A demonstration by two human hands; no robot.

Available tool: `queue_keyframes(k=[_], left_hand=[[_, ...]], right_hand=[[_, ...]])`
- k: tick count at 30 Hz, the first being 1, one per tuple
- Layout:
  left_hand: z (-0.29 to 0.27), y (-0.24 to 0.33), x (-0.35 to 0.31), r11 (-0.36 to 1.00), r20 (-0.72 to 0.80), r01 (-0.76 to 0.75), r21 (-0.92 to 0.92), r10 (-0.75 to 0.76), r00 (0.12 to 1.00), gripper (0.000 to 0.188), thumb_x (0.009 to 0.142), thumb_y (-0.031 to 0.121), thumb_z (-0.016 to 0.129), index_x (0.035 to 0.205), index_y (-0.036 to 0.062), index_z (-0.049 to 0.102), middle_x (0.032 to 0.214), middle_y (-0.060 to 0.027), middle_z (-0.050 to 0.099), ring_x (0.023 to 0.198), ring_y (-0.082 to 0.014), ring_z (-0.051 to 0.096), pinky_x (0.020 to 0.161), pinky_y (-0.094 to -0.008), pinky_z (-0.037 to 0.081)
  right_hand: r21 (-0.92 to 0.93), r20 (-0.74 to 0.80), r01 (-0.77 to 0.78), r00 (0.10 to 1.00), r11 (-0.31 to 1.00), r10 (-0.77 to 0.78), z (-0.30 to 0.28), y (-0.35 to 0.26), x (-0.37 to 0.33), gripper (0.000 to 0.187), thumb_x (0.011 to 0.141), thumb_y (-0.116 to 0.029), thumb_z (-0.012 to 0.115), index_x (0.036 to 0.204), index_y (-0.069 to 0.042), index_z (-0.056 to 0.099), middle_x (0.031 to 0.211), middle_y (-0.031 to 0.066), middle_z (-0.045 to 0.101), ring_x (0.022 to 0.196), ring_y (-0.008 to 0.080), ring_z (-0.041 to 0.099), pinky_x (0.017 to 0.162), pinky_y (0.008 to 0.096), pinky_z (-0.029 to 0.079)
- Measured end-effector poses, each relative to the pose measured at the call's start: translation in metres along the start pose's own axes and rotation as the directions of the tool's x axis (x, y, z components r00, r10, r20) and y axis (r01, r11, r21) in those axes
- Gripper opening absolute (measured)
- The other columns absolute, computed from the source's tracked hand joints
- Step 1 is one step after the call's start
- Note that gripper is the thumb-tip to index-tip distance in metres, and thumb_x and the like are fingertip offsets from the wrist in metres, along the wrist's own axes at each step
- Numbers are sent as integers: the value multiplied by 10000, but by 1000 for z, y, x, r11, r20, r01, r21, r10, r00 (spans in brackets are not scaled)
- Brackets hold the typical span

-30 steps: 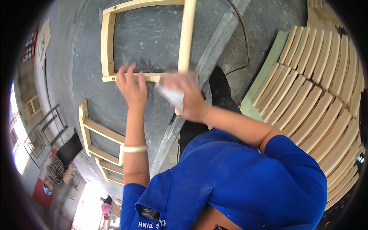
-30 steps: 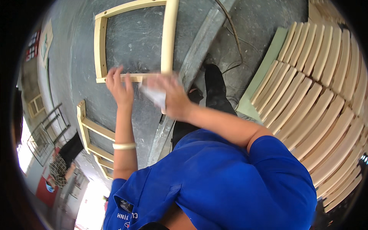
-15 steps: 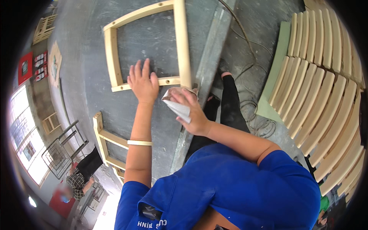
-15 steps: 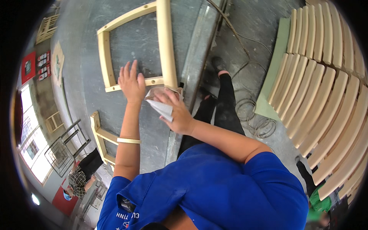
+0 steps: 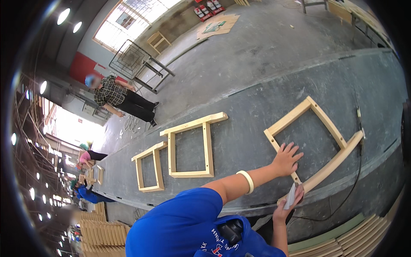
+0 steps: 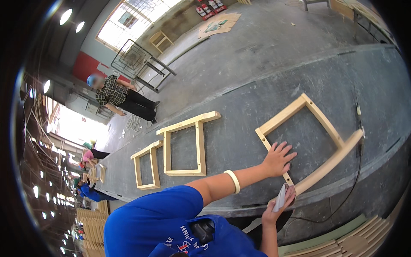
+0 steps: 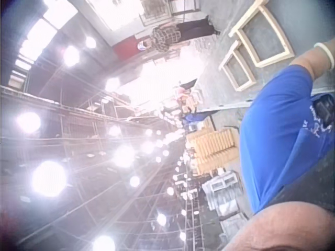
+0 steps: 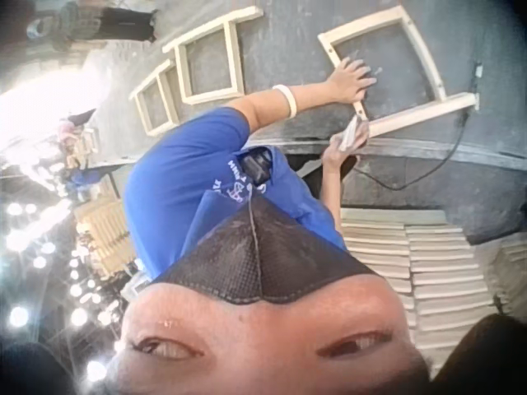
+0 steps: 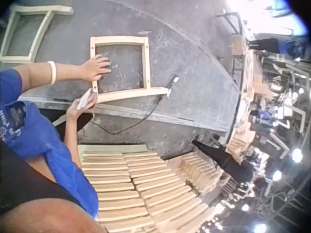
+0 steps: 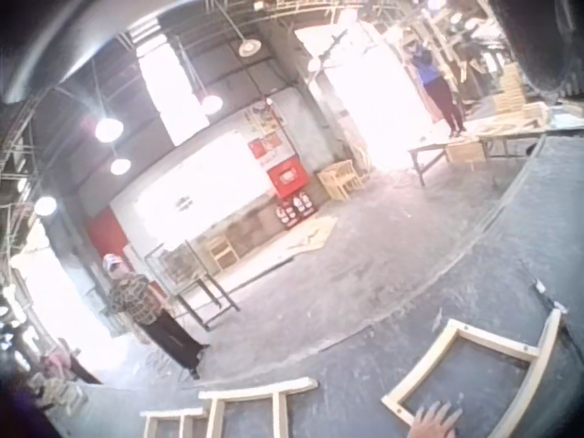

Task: The person sands wooden chair frames with a sanding block, moving each frame on a workbench, wiping surfaces, and stacking finished pieces. The person handles multiple frames one at a time, turning them to sand different sides before placing them in a stack.

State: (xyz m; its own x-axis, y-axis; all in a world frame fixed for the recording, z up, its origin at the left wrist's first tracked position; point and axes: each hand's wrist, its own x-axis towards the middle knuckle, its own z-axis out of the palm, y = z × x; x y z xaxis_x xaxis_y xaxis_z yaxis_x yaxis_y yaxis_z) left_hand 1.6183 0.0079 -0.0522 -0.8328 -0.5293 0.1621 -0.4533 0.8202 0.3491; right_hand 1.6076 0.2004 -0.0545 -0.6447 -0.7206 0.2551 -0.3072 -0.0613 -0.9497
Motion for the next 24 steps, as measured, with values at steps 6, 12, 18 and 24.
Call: queue_keyframes(k=[6,12,18,24], left_hand=[[-4,-1,-1,1000,-1,11,2,-11,1000,547,767,296,608,1293,169,529,1354,-135,447,1307,-341,352,1067,-561,250],[-10,5,8,998,0,-19,67,19,1000,508,757,270,594,1259,198,562,1307,-100,500,1260,-324,408,1043,-539,274],[-4,7,15,992,58,-71,101,65,996,496,758,278,558,1244,179,581,1300,-111,515,1249,-349,411,1032,-559,261],[-2,8,15,983,80,-104,150,93,992,495,750,266,553,1236,186,591,1303,-90,521,1241,-351,421,1028,-547,264]], right_hand=[[113,21,59,998,992,-62,-60,67,138,644,977,-293,403,1445,43,114,1513,181,246,1393,306,253,1146,430,155],[-238,-342,-101,940,966,14,-72,34,194,653,665,100,534,1300,-40,467,1234,135,503,1182,301,453,1073,381,302],[-135,-11,-145,989,980,145,-37,-4,45,711,707,-15,615,1386,-94,418,1361,155,453,1338,354,337,1121,419,256],[141,-220,-213,946,967,240,-137,94,296,517,812,121,475,1295,-62,465,1267,95,553,1101,202,558,902,302,469]])
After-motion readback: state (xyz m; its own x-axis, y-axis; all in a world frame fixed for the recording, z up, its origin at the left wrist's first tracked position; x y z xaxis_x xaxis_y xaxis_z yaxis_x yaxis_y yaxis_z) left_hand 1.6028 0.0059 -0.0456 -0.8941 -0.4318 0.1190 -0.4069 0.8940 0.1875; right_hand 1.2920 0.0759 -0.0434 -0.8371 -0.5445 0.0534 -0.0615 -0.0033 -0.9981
